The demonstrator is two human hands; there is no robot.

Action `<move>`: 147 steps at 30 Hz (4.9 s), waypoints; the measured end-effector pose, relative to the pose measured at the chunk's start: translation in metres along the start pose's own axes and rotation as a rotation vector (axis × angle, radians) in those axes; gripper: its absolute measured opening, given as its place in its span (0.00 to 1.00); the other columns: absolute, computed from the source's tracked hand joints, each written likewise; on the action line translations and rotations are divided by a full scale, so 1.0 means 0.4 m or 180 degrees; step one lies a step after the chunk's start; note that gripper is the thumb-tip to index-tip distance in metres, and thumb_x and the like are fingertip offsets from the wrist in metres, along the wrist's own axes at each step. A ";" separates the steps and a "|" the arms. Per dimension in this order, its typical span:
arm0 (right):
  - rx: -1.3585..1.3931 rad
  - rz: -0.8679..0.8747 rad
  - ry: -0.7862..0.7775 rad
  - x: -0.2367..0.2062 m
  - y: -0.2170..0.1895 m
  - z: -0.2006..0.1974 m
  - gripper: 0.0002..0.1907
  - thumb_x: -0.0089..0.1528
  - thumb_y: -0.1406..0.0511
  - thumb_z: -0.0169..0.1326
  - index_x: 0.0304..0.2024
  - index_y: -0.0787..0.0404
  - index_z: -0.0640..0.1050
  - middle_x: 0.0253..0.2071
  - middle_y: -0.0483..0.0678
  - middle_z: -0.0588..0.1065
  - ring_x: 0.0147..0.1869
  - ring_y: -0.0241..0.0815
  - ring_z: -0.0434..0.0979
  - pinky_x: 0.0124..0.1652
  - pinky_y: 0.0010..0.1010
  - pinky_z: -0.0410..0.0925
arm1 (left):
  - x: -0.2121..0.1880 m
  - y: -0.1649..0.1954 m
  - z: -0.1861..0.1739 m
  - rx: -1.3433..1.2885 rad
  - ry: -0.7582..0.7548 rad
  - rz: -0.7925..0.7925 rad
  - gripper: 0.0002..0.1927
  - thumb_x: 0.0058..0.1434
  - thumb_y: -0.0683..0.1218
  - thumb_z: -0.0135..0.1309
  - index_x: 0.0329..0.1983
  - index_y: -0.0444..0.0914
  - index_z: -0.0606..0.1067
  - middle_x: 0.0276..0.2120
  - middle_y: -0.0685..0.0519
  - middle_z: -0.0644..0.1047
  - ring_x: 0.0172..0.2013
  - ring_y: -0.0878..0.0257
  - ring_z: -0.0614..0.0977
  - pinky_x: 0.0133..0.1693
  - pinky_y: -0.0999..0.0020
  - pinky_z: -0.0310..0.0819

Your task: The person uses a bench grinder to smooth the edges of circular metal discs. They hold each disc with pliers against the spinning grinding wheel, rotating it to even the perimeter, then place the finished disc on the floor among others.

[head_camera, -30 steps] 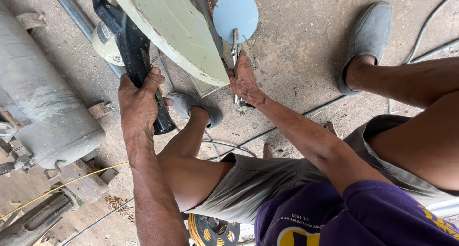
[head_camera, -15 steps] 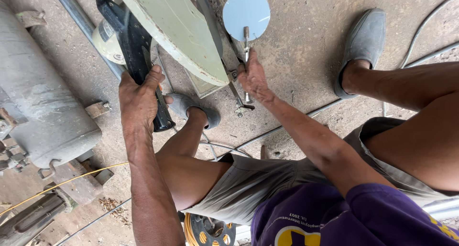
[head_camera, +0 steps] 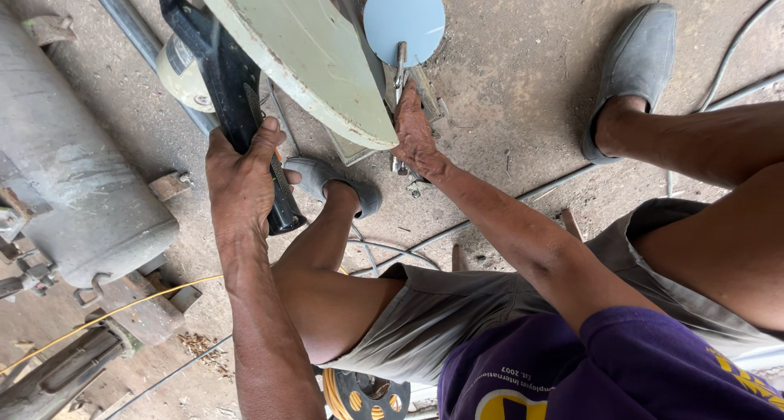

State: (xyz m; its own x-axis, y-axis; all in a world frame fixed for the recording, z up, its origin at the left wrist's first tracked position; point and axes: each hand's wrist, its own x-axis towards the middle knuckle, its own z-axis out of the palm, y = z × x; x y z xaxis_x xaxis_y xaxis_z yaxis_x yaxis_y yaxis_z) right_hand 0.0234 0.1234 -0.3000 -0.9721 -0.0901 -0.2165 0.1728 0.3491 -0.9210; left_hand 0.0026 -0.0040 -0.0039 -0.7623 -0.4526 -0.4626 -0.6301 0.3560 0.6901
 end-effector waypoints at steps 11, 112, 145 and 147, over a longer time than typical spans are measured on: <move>-0.0003 0.0239 -0.0145 -0.010 -0.018 -0.019 0.52 0.62 0.65 0.62 0.72 0.78 0.39 0.60 0.76 0.62 0.60 0.67 0.73 0.57 0.45 0.73 | -0.007 0.010 0.000 0.0111 0.0054 -0.0022 0.25 0.63 0.52 0.60 0.55 0.32 0.69 0.41 0.43 0.81 0.35 0.63 0.85 0.22 0.75 0.82; -0.2552 0.0281 -0.2156 0.111 -0.033 -0.485 0.32 0.66 0.72 0.48 0.73 0.50 0.61 0.24 0.50 0.70 0.20 0.38 0.66 0.19 0.27 0.64 | 0.000 0.017 -0.001 0.0254 0.0108 -0.0079 0.23 0.63 0.53 0.59 0.54 0.34 0.71 0.38 0.45 0.82 0.21 0.66 0.81 0.18 0.78 0.78; -0.0428 0.0932 0.0019 -0.055 0.035 -0.096 0.31 0.55 0.60 0.71 0.42 0.70 0.64 0.31 0.61 0.79 0.33 0.53 0.82 0.30 0.40 0.74 | 0.013 -0.004 -0.002 -0.0015 0.0005 -0.0032 0.24 0.62 0.52 0.63 0.51 0.32 0.70 0.37 0.44 0.80 0.19 0.64 0.79 0.16 0.74 0.75; -0.0749 0.0884 -0.0256 -0.060 0.047 -0.118 0.29 0.54 0.64 0.69 0.45 0.70 0.65 0.32 0.62 0.79 0.34 0.55 0.83 0.32 0.40 0.75 | 0.012 -0.001 -0.002 0.0041 0.0027 -0.0100 0.24 0.62 0.53 0.62 0.51 0.33 0.70 0.37 0.45 0.81 0.19 0.64 0.79 0.16 0.74 0.74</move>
State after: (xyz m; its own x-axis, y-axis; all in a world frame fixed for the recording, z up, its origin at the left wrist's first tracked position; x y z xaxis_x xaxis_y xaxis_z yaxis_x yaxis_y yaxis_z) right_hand 0.0426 0.1764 -0.2968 -0.8762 -0.0315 -0.4810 0.3779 0.5745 -0.7260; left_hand -0.0009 -0.0069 -0.0059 -0.7408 -0.4707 -0.4792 -0.6557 0.3519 0.6680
